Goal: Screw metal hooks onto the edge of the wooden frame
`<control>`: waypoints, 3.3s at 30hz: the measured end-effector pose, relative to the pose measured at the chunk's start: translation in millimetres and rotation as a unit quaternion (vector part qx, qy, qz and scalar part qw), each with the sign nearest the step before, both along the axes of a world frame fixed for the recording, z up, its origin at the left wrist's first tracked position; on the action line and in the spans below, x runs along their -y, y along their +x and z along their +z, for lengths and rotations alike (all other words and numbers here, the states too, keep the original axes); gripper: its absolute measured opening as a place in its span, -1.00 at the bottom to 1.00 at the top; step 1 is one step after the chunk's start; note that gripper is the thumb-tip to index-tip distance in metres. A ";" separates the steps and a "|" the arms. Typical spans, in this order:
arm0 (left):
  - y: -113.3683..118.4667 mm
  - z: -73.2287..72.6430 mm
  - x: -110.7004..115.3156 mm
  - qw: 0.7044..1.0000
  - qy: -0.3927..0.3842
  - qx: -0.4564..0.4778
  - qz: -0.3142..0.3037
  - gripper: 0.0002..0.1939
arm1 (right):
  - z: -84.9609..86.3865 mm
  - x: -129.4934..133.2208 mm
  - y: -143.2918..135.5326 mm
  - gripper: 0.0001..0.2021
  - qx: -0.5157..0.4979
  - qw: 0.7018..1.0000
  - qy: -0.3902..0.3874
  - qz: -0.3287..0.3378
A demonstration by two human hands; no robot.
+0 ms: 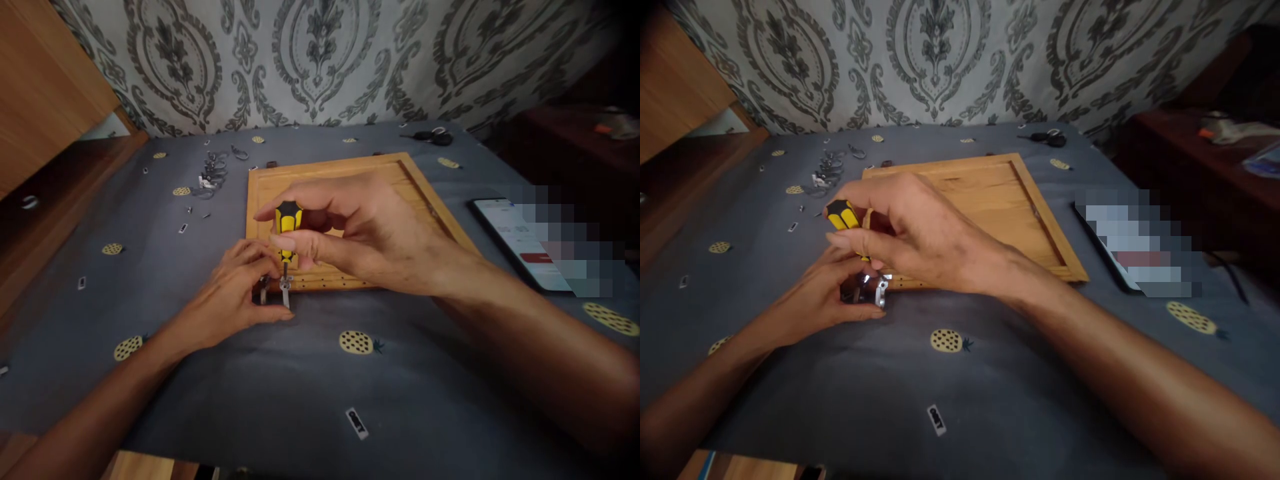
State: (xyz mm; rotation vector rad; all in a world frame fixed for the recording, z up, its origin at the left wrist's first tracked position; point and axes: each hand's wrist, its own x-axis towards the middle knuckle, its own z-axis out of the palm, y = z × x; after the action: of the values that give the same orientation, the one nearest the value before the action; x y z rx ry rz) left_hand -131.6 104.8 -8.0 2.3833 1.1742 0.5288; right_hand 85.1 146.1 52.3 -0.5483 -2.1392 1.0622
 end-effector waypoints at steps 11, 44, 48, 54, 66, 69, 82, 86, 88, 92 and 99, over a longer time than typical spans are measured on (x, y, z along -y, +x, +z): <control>-0.2 -1.2 -0.3 1.000 -0.002 0.012 0.004 -0.70 | -5.7 1.3 -7.1 -0.66 -0.017 1.000 -0.010 -0.017; 0.7 0.3 -0.7 1.000 -0.008 0.017 0.008 -0.67 | -1.5 -3.2 -3.3 -0.66 -0.043 0.996 -0.073 0.033; 0.2 -1.0 -0.8 1.000 -0.022 0.012 0.013 -0.70 | -4.3 -1.6 -6.2 -0.62 -0.057 0.998 -0.014 -0.008; 0.2 -0.9 -0.8 0.999 -0.027 0.003 0.018 -0.69 | 4.1 -1.1 -1.3 -0.77 -0.004 0.998 -0.057 0.008; 1.1 0.3 -0.9 1.000 -0.008 0.006 0.012 -0.69 | 1.0 -6.1 0.7 -0.85 -0.021 0.995 -0.070 0.061; 1.3 -0.6 -1.2 1.000 -0.005 0.012 0.015 -0.68 | 4.9 -5.6 3.4 -0.90 -0.011 0.994 -0.075 0.081; -0.1 -1.3 0.1 0.999 -0.022 0.011 0.021 -0.68 | -3.3 -5.7 -3.3 -0.72 -0.020 1.000 0.005 -0.011; 0.3 -1.1 -0.5 1.000 -0.023 0.007 0.018 -0.69 | 0.8 -4.5 0.9 -0.86 0.007 0.999 -0.023 0.025; 0.2 -1.5 -0.5 1.000 -0.023 0.009 0.015 -0.69 | 1.8 -4.2 2.7 -0.85 0.006 0.998 -0.030 0.048; 0.3 -1.7 0.2 0.999 -0.021 0.022 0.016 -0.68 | 1.4 -3.8 1.9 -0.79 0.019 1.000 0.003 0.021; 0.9 0.7 0.0 0.999 -0.035 0.010 0.024 -0.68 | -3.3 -2.8 -6.5 -0.58 0.002 0.998 0.039 -0.040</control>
State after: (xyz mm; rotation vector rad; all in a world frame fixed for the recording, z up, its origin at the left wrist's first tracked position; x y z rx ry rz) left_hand -130.7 104.8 -7.3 2.2914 1.2244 0.5165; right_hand 78.6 149.0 49.0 -0.5949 -2.1340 0.9304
